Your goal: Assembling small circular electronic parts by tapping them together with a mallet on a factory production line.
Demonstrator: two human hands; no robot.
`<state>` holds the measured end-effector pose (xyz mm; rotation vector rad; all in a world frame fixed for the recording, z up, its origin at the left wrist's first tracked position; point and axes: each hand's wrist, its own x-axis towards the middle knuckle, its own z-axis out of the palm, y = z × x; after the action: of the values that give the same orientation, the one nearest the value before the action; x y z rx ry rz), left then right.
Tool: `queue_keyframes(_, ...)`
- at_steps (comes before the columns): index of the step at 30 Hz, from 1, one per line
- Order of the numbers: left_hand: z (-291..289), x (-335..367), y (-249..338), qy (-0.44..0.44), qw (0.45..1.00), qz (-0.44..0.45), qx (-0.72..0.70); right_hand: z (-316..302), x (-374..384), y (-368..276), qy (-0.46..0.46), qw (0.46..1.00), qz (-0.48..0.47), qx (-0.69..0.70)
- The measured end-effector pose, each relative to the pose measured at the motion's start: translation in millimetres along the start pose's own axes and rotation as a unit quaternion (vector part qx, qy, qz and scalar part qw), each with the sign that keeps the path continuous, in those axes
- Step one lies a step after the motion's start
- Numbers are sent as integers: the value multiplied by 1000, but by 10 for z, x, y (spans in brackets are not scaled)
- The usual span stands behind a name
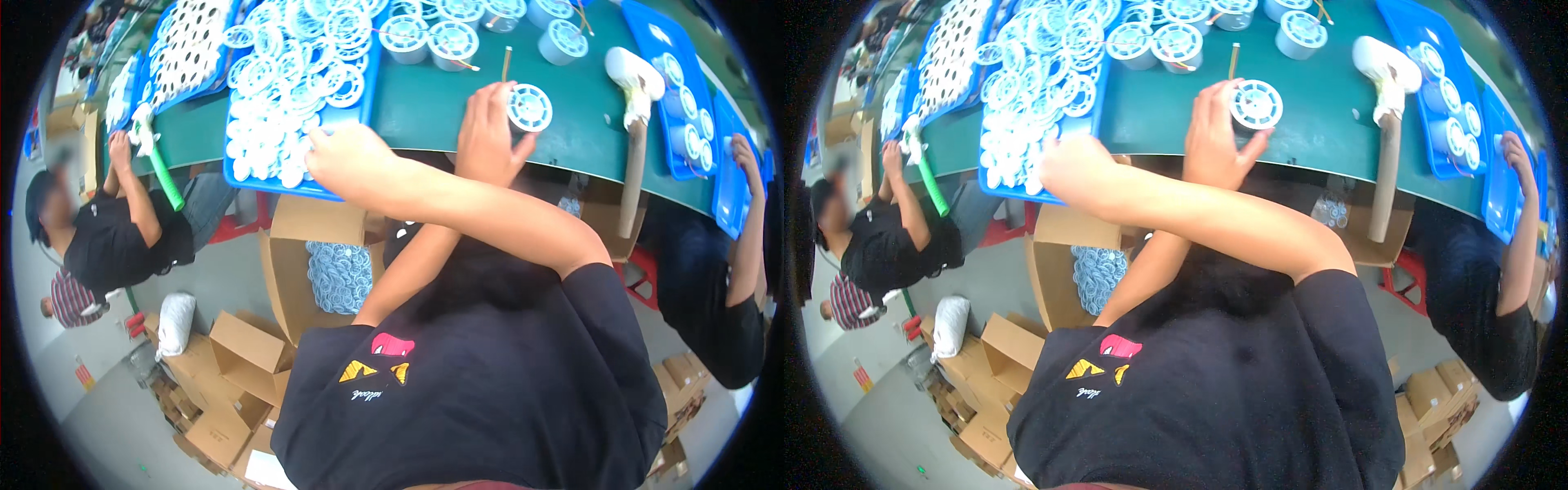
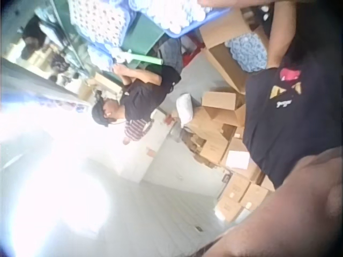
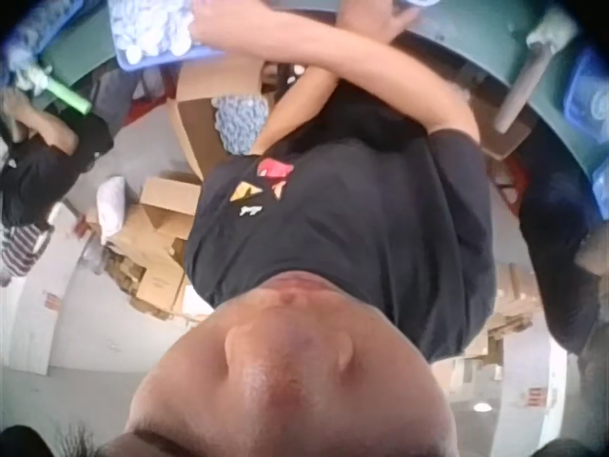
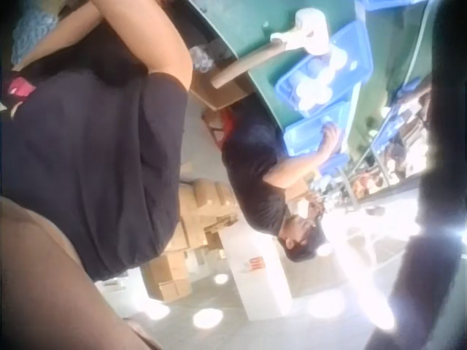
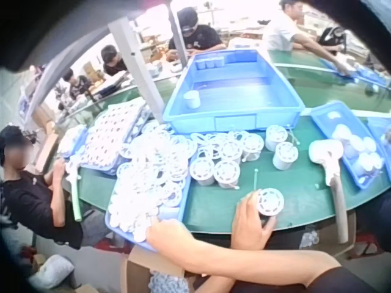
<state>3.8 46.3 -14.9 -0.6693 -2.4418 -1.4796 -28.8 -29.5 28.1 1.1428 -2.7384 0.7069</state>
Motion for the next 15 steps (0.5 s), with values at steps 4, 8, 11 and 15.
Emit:
queue_keyframes(4,46,6,46,-8,1000,19,-6,-41,-185,89,87,985,14,148)
queue_keyframes(8,52,-6,43,-24,1000,-4,-3,-106,-207,100,27,985,34,165)
queue_keyframes(11,47,-8,64,-16,1000,4,9,-103,-208,53,6,985,44,164)
queue_keyframes(15,117,9,64,-38,999,-10,-21,-391,-535,140,83,970,66,218)
